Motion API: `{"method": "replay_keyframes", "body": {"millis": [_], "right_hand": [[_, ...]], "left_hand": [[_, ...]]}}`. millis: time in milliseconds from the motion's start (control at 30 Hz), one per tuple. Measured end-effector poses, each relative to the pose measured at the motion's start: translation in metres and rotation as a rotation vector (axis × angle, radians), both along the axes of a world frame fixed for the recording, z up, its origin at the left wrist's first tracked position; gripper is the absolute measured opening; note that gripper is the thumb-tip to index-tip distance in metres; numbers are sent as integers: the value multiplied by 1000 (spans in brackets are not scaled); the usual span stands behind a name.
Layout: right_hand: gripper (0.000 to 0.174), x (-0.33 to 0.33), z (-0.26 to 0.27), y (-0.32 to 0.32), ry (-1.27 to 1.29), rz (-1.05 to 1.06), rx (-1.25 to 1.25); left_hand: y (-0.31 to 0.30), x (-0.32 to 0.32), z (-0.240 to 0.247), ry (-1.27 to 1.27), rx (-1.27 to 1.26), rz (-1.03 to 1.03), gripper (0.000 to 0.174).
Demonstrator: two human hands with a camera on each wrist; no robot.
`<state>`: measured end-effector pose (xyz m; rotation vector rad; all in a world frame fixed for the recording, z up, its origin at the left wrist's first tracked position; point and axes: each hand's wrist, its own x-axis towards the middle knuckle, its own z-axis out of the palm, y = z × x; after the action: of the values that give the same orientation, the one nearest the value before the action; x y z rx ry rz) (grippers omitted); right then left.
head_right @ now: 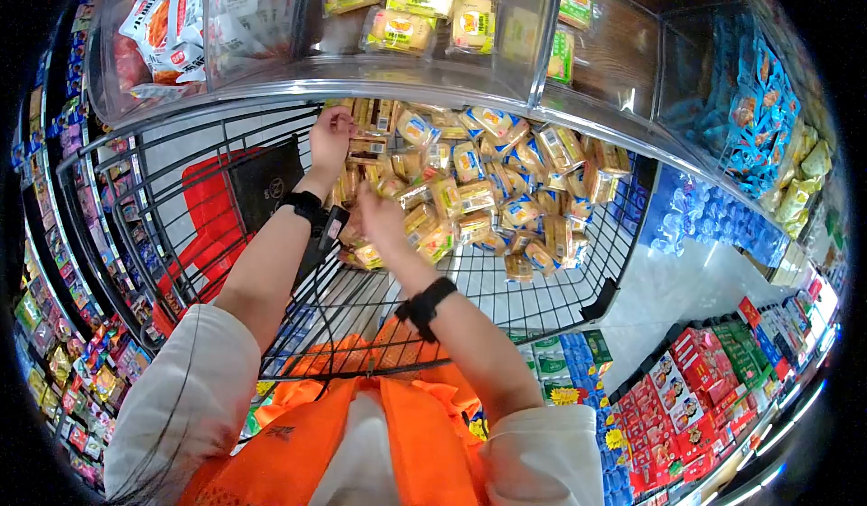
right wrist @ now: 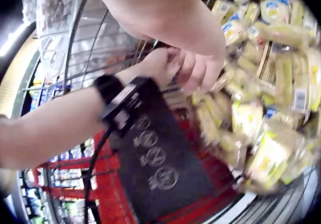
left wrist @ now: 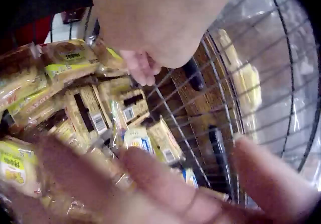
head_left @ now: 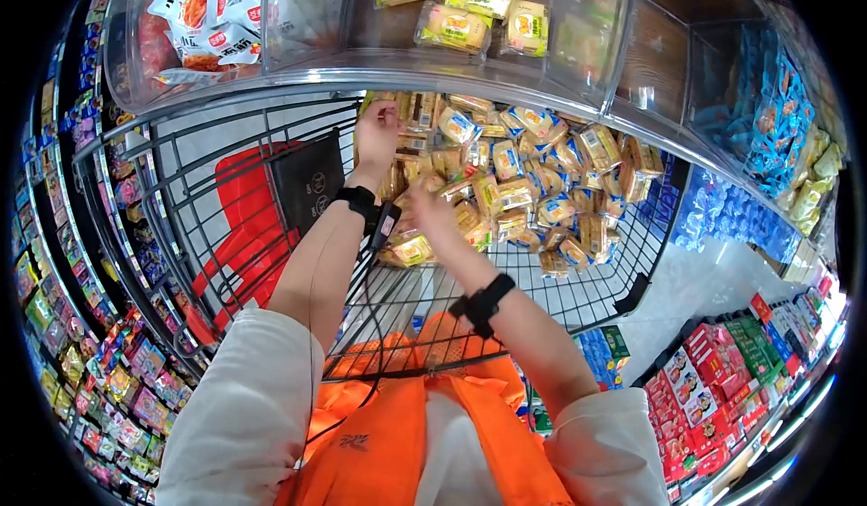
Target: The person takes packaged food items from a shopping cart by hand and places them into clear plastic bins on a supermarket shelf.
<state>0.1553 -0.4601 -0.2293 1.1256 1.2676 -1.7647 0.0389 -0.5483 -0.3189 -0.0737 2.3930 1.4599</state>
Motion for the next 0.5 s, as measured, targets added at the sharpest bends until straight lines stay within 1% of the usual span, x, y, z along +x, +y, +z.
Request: {"method": "replay_keyframes", "body": {"millis": [67, 100, 133, 167, 200, 233, 300, 333, 367, 400, 433, 467, 500], "right_hand": [[40, 19, -86, 20, 529, -165, 216], [37, 9, -100, 40, 601, -308, 246], [35, 1, -109, 55, 670, -452, 275], [34, -14, -85, 70, 551, -647, 227], [34, -30, -58, 82, 428, -840, 178], [34, -33, -60, 89, 426, -841, 182], [35, -37, -61, 100, 493, -815, 253], [35, -37, -61, 103, 488, -797, 341], [35, -37, -62, 104, 487, -796, 342], [34, -36, -66, 106, 504, -754, 438], [33, -35, -69, 107, 520, -710, 534], [33, -33, -72, 108, 517, -708, 535], [34, -31, -75, 109, 562, -587, 608]], "left_hand": [[2, 10, -16, -206, 117, 101, 20], [8, 17, -8, -211, 119, 99, 20], [19, 28, 10, -483, 180, 126, 24], [29, 40, 31, -755, 241, 150, 29], [39, 51, 53, -933, 274, 86, 32], [45, 63, 70, -1110, 308, 19, 35], [46, 85, 77, -1557, 599, -181, 39], [48, 98, 84, -1613, 684, -203, 41], [54, 109, 93, -1667, 770, -224, 42], [58, 117, 96, -1669, 770, -223, 42], [62, 124, 99, -1585, 776, -214, 41], [64, 127, 101, -1500, 781, -204, 40], [65, 127, 102, -1502, 782, -203, 40]]}}
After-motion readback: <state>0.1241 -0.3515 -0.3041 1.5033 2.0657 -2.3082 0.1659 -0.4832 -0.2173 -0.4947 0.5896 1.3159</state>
